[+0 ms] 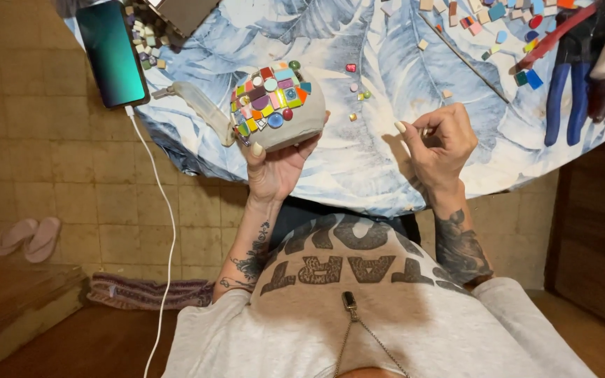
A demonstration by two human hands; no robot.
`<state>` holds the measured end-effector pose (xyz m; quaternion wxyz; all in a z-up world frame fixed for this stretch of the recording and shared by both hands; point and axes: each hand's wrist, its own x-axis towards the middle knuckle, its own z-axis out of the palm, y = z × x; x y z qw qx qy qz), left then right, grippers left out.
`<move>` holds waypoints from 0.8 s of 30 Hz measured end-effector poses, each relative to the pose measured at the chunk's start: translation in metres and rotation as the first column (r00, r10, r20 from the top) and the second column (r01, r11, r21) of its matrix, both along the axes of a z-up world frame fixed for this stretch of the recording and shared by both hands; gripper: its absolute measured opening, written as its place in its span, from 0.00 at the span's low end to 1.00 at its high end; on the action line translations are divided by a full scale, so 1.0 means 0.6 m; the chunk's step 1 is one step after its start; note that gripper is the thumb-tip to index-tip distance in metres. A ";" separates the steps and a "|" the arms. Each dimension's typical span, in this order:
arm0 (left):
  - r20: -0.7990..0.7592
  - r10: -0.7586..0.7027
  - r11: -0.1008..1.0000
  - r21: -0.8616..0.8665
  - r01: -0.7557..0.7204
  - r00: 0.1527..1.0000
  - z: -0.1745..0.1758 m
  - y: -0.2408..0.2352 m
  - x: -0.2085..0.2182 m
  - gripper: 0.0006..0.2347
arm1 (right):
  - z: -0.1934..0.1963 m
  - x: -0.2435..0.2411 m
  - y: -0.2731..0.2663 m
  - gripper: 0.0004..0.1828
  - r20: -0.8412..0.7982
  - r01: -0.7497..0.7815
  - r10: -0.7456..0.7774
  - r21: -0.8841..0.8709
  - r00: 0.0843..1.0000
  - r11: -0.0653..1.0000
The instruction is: Applying small colorful mosaic tiles to a white ceramic mug using adhesive and an applicator stick.
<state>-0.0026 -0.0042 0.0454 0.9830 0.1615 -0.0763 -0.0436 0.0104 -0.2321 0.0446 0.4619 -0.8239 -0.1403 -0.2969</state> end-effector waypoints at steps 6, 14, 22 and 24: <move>-0.011 -0.004 1.000 0.011 0.004 1.000 -0.003 0.002 0.000 0.24 | 0.005 0.000 0.003 0.14 -0.038 -0.024 0.024 0.000 0.999 1.000; -0.011 -0.005 1.000 -0.003 0.005 1.000 -0.006 0.002 -0.001 0.24 | 0.001 0.002 0.002 0.16 -0.041 -0.040 0.039 -0.034 0.998 0.999; 0.002 -0.006 1.000 -0.020 0.006 1.000 -0.010 0.002 -0.001 0.23 | 0.005 0.002 0.005 0.16 -0.039 -0.062 0.060 -0.047 0.997 0.997; 0.006 -0.009 1.000 -0.025 0.009 1.000 -0.009 0.002 -0.001 0.23 | 0.006 0.002 0.006 0.16 -0.042 -0.064 0.062 -0.048 0.997 0.997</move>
